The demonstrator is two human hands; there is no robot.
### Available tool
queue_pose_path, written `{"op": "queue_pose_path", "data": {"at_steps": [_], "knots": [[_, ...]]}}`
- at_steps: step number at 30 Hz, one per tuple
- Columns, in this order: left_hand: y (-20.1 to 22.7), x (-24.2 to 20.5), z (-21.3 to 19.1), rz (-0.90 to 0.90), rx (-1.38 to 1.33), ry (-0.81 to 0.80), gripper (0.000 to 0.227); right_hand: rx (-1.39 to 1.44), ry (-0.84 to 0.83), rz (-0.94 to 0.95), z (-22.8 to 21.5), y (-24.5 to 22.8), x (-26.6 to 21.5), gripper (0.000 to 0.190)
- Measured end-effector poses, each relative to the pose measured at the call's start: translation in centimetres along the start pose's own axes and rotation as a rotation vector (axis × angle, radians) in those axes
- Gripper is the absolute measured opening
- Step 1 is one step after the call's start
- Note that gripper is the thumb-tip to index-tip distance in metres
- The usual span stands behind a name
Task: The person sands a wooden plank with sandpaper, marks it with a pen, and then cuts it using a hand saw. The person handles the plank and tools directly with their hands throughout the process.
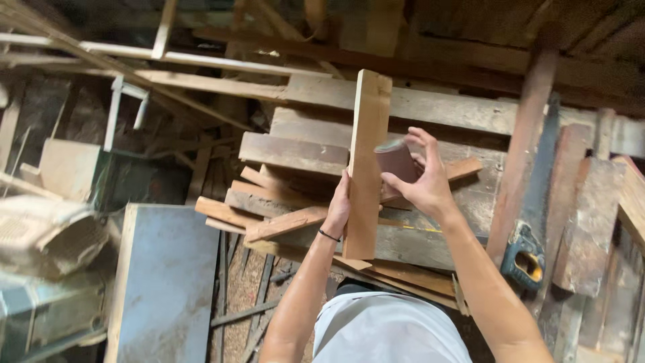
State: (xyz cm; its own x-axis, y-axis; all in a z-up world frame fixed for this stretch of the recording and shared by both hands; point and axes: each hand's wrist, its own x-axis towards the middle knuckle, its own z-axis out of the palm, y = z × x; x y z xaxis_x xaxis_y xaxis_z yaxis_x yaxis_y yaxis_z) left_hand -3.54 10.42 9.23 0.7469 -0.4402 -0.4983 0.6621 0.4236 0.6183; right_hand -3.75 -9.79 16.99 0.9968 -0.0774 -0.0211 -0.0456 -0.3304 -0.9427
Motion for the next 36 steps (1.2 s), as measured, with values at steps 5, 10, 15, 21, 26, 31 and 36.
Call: {"op": "queue_pose_path", "data": {"at_steps": [5,10,15,21,26,31,36], "knots": [[-0.5,-2.0,-1.7,-0.004,-0.104,-0.025,0.074,-0.387,0.070,-0.388,2.5,-1.4,4.3,0.073],[-0.8,-3.1,-3.6,0.084,-0.179,-0.054,0.073,-0.542,-0.034,-0.532,6.9,-0.8,5.1,0.074],[0.2,-3.8,-5.6,0.188,-0.222,0.019,0.062,-0.397,-0.268,-0.781,8.4,-1.4,-1.9,0.067],[0.4,-5.3,-8.3,0.344,0.057,0.178,0.063,-0.331,-0.427,-0.792,9.7,-2.5,-1.7,0.068],[3.2,-6.0,-10.4,0.233,-0.024,0.204,0.075,-0.376,-0.435,-0.870,13.2,-2.3,-0.7,0.061],[8.3,-8.3,-11.8,0.239,0.261,0.031,0.109,-0.539,-0.374,-0.902,15.1,-1.4,3.3,0.061],[8.7,-10.5,-11.4,0.329,1.299,0.437,0.133,-0.559,-0.406,-0.866,16.6,-2.0,5.3,0.058]]}}
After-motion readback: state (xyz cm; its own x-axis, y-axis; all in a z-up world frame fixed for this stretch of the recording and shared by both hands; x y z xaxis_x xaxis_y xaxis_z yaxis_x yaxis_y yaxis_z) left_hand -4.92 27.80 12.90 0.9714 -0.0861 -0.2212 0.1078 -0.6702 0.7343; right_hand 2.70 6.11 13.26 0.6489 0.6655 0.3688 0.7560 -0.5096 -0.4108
